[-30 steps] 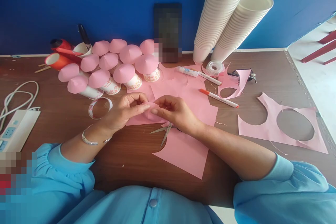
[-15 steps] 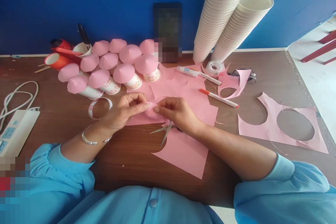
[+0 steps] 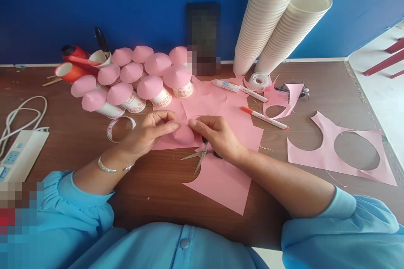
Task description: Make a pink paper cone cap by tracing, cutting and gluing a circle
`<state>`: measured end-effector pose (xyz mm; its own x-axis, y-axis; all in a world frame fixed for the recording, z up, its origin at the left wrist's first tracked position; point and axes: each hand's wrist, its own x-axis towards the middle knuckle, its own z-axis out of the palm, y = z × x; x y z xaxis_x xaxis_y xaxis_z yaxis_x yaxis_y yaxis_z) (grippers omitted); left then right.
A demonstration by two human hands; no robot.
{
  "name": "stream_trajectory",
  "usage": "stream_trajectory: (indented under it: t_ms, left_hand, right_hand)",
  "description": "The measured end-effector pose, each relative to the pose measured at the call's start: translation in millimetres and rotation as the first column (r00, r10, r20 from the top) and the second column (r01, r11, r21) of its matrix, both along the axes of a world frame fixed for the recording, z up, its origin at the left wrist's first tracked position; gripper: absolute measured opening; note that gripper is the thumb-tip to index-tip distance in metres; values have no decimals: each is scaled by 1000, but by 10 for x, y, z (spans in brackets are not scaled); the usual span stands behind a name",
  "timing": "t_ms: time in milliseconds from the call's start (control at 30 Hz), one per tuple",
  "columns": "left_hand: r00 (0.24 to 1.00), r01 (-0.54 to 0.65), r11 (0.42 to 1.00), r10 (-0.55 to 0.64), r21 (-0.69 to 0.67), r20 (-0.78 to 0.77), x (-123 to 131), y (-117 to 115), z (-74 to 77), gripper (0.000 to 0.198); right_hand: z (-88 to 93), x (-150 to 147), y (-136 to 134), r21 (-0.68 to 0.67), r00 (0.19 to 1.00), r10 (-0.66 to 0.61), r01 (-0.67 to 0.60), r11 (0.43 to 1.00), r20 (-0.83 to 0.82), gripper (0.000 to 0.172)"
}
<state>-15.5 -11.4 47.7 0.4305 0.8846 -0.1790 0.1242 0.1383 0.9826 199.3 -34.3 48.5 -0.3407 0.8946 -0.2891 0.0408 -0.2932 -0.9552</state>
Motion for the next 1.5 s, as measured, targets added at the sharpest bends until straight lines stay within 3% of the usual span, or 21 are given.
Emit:
stream_trajectory:
  t_ms: [200, 333, 467, 567, 733, 867, 967, 1167, 1400, 1500]
  left_hand:
    - [998, 40, 998, -42, -48, -38, 22, -4, 22, 35]
    - [994, 63, 986, -48, -155, 98, 12, -24, -15, 32]
    - [970, 85, 961, -21, -261, 241, -10, -51, -92, 27]
    - [965, 44, 968, 22, -245, 261, -17, -58, -118, 29]
    - [944, -88, 965, 160, -247, 288, -19, -45, -106, 30]
    - [925, -123, 958, 205, -259, 319, -22, -45, -106, 30]
    - [909, -96, 959, 193, -266, 370, -26, -51, -114, 30]
    - [914, 82, 951, 48, -299, 403, 4, -69, -138, 38]
    - [914, -53, 959, 159, -279, 374, 32, -75, -141, 27]
    - [924, -117, 959, 200, -257, 327, 4, -60, -142, 28]
  right_hand:
    - [-20, -20, -1, -58, 998, 25, -28, 998, -53, 46]
    - [-83, -25, -14, -109, 994, -14, 2, 994, -108, 42]
    - [-198, 5, -4, -105, 968, -128, 108, 989, -215, 33]
    - [-247, 21, 16, -93, 952, -164, 144, 985, -259, 31]
    - [-207, 5, 22, -212, 936, -139, 71, 975, -324, 34]
    - [-183, -10, 20, -235, 927, -148, 68, 970, -344, 33]
    - [-189, -10, 24, -216, 923, -169, 97, 972, -345, 33]
    - [-188, -7, 31, -210, 917, -197, 129, 969, -347, 36]
    - [-191, -1, 12, -192, 914, -137, 67, 979, -382, 32]
    - [-197, -6, 2, -145, 914, -106, 52, 988, -391, 42]
